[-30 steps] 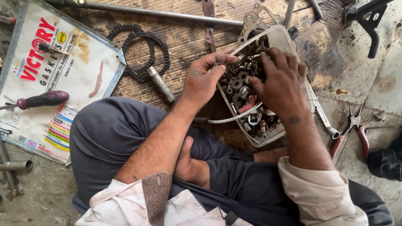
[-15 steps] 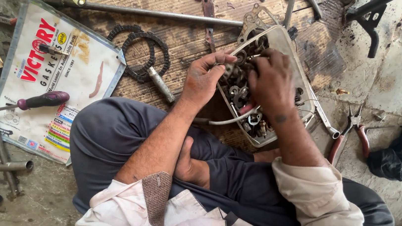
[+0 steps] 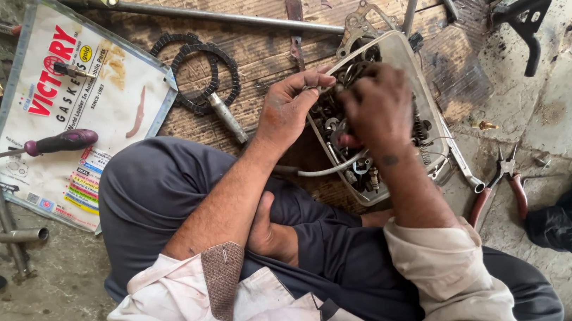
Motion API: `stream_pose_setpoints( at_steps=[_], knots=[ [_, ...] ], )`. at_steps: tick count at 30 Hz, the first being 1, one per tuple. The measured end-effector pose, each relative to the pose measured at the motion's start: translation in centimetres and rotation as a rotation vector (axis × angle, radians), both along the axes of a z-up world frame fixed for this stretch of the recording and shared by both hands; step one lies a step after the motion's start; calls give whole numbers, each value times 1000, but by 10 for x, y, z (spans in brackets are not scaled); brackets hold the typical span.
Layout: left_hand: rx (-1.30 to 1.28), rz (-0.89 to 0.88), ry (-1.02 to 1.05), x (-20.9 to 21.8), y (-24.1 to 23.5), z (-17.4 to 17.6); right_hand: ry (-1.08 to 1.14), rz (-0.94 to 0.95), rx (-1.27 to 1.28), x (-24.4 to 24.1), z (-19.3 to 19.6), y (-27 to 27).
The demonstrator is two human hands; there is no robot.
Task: Sorting and inspecting small engine fasteners and components, then cutting a gasket.
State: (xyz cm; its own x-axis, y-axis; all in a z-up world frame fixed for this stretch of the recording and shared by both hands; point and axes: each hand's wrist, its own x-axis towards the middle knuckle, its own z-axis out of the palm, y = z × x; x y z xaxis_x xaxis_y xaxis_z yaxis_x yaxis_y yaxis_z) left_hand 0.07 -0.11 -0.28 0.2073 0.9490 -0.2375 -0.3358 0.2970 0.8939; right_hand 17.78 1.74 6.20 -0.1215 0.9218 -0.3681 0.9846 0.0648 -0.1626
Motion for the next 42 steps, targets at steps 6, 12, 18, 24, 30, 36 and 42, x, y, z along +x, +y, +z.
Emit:
stream_pose_setpoints(
  at_steps=[6, 12, 18, 24, 30, 36, 42],
  knots=[
    [-20, 10, 36, 0, 1, 3, 89, -160, 57, 46, -26, -4],
    [-15, -4, 10, -1, 2, 5, 70, 150, 220, 9, -8, -4],
    [-8, -5, 48, -1, 1, 6, 12, 186, 61, -10, 0, -3],
    [-27, 6, -4, 0, 0, 1, 28, 99, -10, -12, 9, -2],
    [-19, -3, 20, -1, 1, 3, 134, 58, 8, 3, -2, 1],
    [62, 3, 194, -1, 2, 23, 511, -5, -46, 38, 5, -2],
    [510, 167, 764, -8, -5, 77, 684, -105, -110, 39, 52, -13]
  ],
)
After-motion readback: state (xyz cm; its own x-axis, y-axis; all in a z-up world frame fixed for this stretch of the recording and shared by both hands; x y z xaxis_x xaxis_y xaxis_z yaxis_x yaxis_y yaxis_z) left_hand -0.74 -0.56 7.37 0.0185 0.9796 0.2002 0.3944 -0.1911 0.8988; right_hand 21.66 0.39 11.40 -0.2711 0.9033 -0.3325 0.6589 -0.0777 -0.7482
